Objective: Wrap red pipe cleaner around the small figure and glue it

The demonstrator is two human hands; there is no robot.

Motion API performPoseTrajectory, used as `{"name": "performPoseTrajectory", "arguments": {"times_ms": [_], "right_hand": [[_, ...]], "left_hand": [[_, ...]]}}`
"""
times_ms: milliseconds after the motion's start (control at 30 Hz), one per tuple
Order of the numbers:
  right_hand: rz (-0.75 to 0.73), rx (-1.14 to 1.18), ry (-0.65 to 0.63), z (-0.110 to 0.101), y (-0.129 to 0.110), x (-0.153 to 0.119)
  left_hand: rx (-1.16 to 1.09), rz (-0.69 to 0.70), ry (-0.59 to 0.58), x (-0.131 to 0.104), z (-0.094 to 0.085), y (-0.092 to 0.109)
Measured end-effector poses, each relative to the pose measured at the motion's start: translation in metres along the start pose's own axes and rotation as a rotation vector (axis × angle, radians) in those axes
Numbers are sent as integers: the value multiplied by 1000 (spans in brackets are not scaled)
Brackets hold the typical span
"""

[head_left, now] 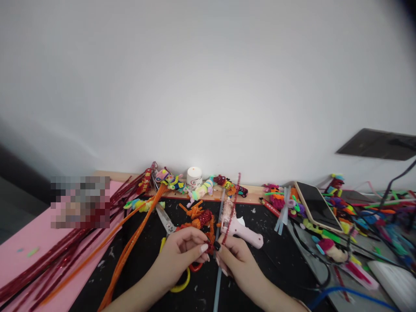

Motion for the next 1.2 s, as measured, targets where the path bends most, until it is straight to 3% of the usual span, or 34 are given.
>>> {"name": "performPoseTrajectory", "arguments": {"times_ms": [467, 700, 833, 1200], "right_hand": [[-112, -77, -13, 1, 5, -1], [-247, -348, 106, 4, -3, -4], [-241, -405, 155, 3, -3, -5], [-97, -112, 138, 6, 0, -2]], "left_hand": [[-32, 85, 90, 0, 2, -6], [64, 158, 99, -5, 4, -3], [123, 179, 126, -5, 3, -1], [304, 139, 181, -9, 3, 3]]}}
Point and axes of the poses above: each hand's wrist, its own x-axis towards the middle knuckle, its own z-axis out of the palm, y = z × x, the point moved 2 cm from there along x, towards the middle knuckle, and after that the axes turned 11 degrees about -y, right-handed, at the moved point
